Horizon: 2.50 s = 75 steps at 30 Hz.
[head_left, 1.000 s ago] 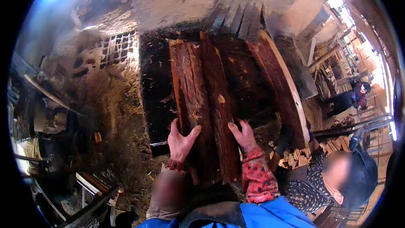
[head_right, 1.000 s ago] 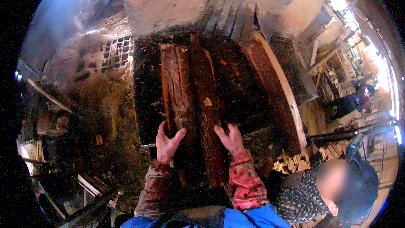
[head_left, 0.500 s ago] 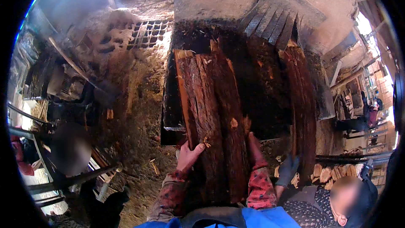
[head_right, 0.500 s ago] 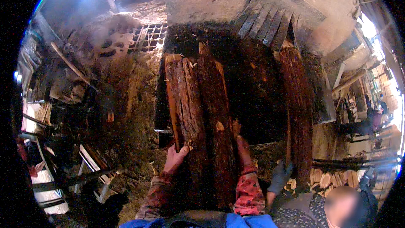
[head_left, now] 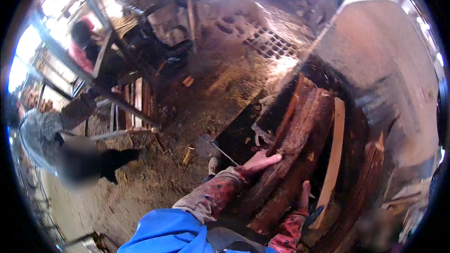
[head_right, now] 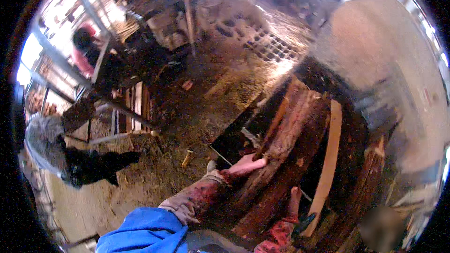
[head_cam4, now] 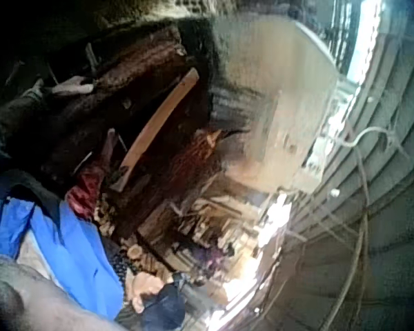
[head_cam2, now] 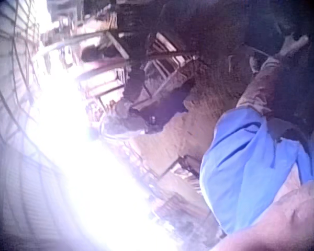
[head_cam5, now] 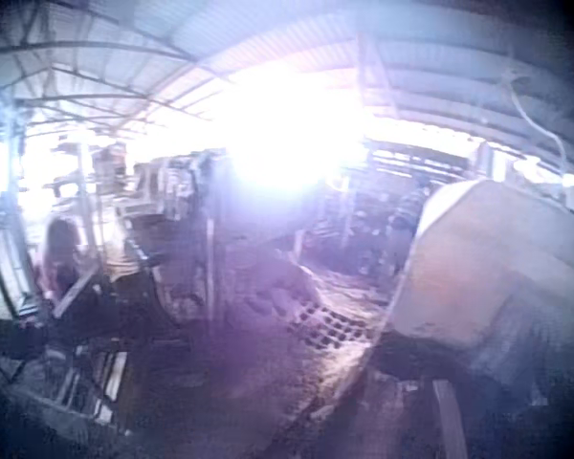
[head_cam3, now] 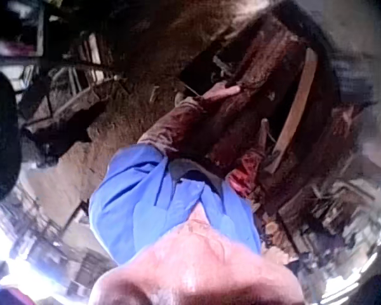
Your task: The person picks up split wooden planks from a pile near a sawing machine and carries them to a metal rack. They arrange the planks in a neat stack on the rack, repeating this process to accumulate a pile of processed wood.
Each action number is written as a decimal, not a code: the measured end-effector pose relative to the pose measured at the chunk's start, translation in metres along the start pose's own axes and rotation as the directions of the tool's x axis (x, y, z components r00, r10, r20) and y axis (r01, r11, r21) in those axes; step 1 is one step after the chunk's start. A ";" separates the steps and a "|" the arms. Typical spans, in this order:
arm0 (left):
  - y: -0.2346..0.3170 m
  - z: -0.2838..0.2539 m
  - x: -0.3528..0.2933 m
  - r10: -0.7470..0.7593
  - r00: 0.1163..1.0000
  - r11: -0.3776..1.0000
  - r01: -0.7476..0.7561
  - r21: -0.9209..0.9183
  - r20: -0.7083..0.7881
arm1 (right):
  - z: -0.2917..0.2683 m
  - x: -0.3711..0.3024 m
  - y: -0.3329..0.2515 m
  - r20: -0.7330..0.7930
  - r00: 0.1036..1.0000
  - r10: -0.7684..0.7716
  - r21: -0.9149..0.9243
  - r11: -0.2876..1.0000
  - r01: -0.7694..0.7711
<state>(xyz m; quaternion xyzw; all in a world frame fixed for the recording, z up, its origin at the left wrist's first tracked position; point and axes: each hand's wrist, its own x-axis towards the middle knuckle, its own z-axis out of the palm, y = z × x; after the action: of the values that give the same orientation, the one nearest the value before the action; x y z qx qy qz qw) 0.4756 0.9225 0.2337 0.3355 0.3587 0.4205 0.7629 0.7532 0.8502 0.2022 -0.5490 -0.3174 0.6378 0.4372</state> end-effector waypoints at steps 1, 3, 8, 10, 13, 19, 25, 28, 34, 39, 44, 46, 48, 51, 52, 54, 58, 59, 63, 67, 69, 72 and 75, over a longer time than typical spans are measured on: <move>-0.002 0.005 -0.003 -0.005 1.000 0.999 0.004 0.033 0.012 | -0.051 0.012 0.029 -0.021 0.999 -0.026 -0.147 0.989 0.023; -0.018 0.004 -0.001 0.028 0.999 0.999 -0.028 -0.035 0.020 | -0.062 0.026 0.032 0.004 0.999 -0.035 -0.226 0.974 0.035; -0.014 -0.011 -0.038 -0.028 0.995 0.999 0.024 -0.044 -0.091 | -0.014 0.022 0.015 0.180 0.979 0.098 -0.044 0.995 -0.092; -0.012 -0.014 -0.037 -0.039 0.998 0.997 0.035 -0.067 -0.052 | 0.001 0.011 0.008 0.150 0.984 0.093 -0.009 0.996 -0.092; -0.016 -0.037 -0.061 0.016 0.990 0.995 -0.029 -0.093 -0.138 | 0.044 0.011 0.002 0.201 0.966 0.160 -0.029 0.987 -0.158; 0.003 -0.080 -0.113 0.036 0.952 0.987 -0.081 -0.137 -0.303 | 0.138 0.007 -0.005 0.291 0.926 0.242 -0.009 0.968 -0.250; 0.003 -0.121 -0.168 0.086 0.870 0.948 -0.221 -0.229 -0.485 | 0.246 -0.012 -0.005 0.409 0.833 0.374 0.060 0.899 -0.433; 0.012 -0.139 -0.200 0.041 0.838 0.906 -0.260 -0.333 -0.545 | 0.291 -0.015 0.003 0.447 0.801 0.398 0.019 0.891 -0.453; -0.009 -0.164 -0.239 -0.045 0.690 0.846 -0.359 -0.395 -0.723 | 0.294 0.063 0.075 0.503 0.770 0.393 -0.374 0.902 -0.216; -0.027 -0.168 -0.271 -0.144 0.530 0.825 -0.403 -0.397 -0.836 | 0.312 0.093 0.135 0.546 0.709 0.445 -0.628 0.779 -0.005; -0.049 -0.167 -0.294 -0.219 0.431 0.712 -0.543 -0.446 -0.875 | 0.346 0.095 0.162 0.559 0.555 0.616 -0.706 0.704 -0.070; -0.063 -0.167 -0.304 -0.244 0.391 0.653 -0.610 -0.449 -0.887 | 0.366 0.086 0.163 0.581 0.484 0.654 -0.730 0.682 -0.044; -0.070 -0.170 -0.321 -0.199 0.363 0.611 -0.681 -0.405 -0.910 | 0.386 0.078 0.168 0.591 0.436 0.679 -0.755 0.656 0.001; -0.069 -0.174 -0.353 -0.220 0.300 0.558 -0.742 -0.372 -0.928 | 0.427 0.059 0.178 0.604 0.376 0.703 -0.775 0.629 0.070; -0.073 -0.175 -0.366 -0.239 0.288 0.520 -0.769 -0.372 -0.928 | 0.446 0.039 0.169 0.615 0.328 0.717 -0.774 0.629 0.077; -0.071 -0.176 -0.392 -0.208 0.255 0.485 -0.812 -0.326 -0.944 | 0.473 0.019 0.180 0.594 0.324 0.737 -0.794 0.601 0.090; -0.068 -0.185 -0.445 -0.207 0.208 0.449 -0.848 -0.282 -0.956 | 0.532 -0.048 0.174 0.595 0.280 0.753 -0.797 0.599 0.083; -0.055 -0.183 -0.471 -0.245 0.211 0.445 -0.843 -0.303 -0.946 | 0.546 -0.062 0.176 0.585 0.278 0.762 -0.805 0.586 0.092; -0.060 -0.183 -0.545 -0.237 0.146 0.392 -0.890 -0.232 -0.960 | 0.600 -0.156 0.175 0.593 0.160 0.789 -0.805 0.579 0.127; -0.035 -0.171 -0.639 -0.289 0.120 0.352 -0.909 -0.222 -0.950 | 0.667 -0.253 0.159 0.507 0.135 0.852 -0.857 0.481 0.182; -0.035 -0.179 -0.671 -0.307 0.092 0.305 -0.933 -0.190 -0.947 | 0.692 -0.265 0.186 0.495 0.095 0.864 -0.853 0.461 0.244; 0.005 -0.155 -0.751 -0.380 0.078 0.221 -0.960 -0.172 -0.922 | 0.731 -0.314 0.194 0.427 0.057 0.902 -0.876 0.398 0.271; -0.002 -0.179 -0.780 -0.453 -0.013 0.239 -0.965 -0.108 -0.891 | 0.775 -0.353 0.222 0.392 -0.055 0.918 -0.881 0.392 0.263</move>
<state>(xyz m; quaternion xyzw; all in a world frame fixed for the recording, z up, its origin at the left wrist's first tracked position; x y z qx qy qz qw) 0.0250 0.2713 0.3461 -0.4369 0.3293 0.8203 0.1665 -0.0461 0.4959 0.3065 -0.1650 -0.5649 0.6843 -0.4307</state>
